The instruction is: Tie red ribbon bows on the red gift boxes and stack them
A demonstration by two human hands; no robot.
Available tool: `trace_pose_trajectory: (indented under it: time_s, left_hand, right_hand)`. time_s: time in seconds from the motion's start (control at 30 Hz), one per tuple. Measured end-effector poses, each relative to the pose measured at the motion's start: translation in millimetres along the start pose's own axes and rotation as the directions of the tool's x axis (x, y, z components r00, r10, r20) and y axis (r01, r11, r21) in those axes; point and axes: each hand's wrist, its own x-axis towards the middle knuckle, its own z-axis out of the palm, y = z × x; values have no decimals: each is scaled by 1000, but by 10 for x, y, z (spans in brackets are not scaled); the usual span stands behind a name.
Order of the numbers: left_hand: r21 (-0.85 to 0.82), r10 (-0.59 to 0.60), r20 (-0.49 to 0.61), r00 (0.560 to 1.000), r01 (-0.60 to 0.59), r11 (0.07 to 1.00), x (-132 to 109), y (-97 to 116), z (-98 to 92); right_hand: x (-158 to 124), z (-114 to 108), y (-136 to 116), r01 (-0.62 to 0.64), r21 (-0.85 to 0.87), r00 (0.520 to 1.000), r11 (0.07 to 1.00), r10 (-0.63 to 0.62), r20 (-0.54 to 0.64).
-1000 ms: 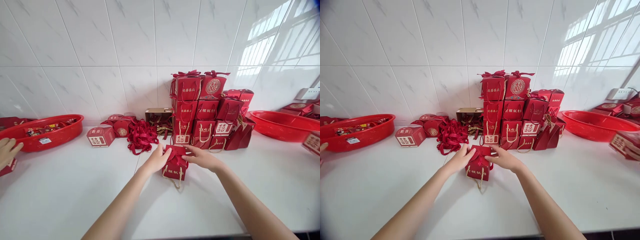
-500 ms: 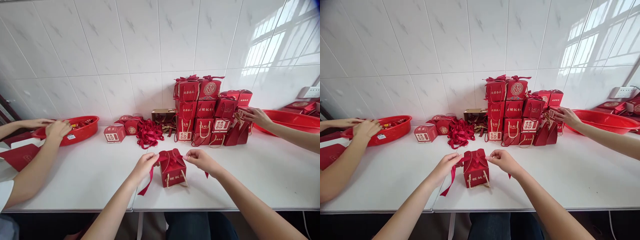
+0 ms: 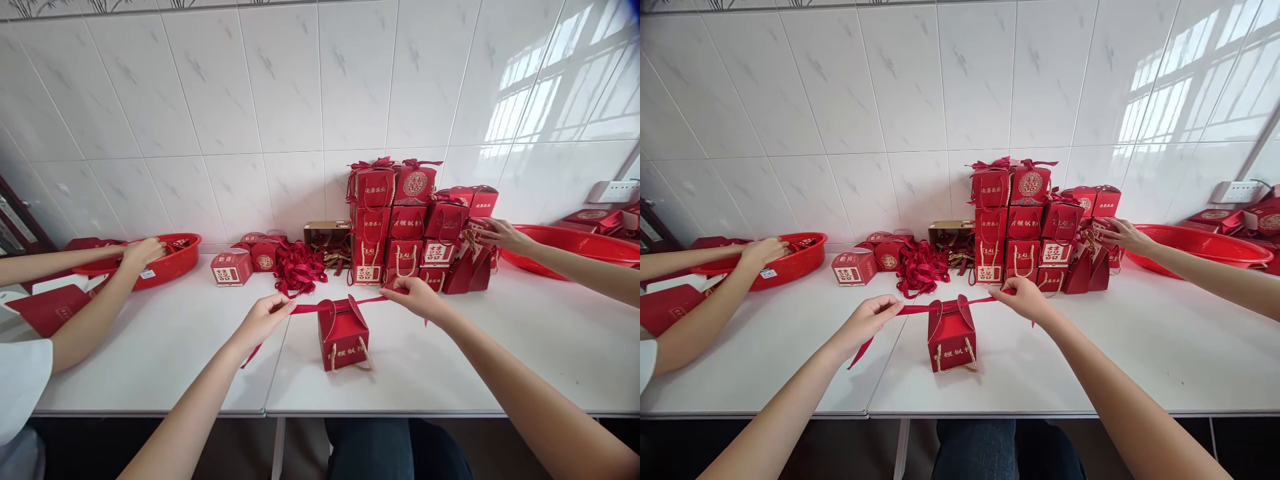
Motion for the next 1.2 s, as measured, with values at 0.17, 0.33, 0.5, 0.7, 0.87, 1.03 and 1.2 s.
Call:
trace_pose_trajectory:
  time_s: [0.17, 0.33, 0.5, 0.7, 0.87, 1.03, 1.2]
  left_hand:
    - [56, -55, -82, 995, 60, 997, -9, -54, 17]
    - [41, -176, -26, 984, 177, 983, -1, -95, 67]
    - [25, -163, 0, 987, 163, 986, 20, -102, 130]
    - [52, -138, -23, 990, 139, 989, 24, -67, 148]
    - [65, -132, -11, 991, 132, 989, 16, -74, 117]
    - [52, -70, -31, 997, 72, 996, 11, -79, 105]
    - [21, -68, -41, 997, 69, 997, -18, -44, 119]
  right_hand:
    - [15, 13, 108, -29, 190, 980, 981, -9, 201]
    - [57, 4, 224, -122, 354, 942, 927, -4, 335]
    - [112, -47, 255, -120, 401, 918, 908, -53, 394]
    - [142, -81, 282, -17, 378, 895, 926, -154, 418]
    - [140, -91, 251, 20, 318, 904, 948, -153, 399]
    - [151, -63, 259, -81, 486, 905, 870, -140, 401]
    - [168, 31, 278, -162, 530, 922, 832, -64, 382]
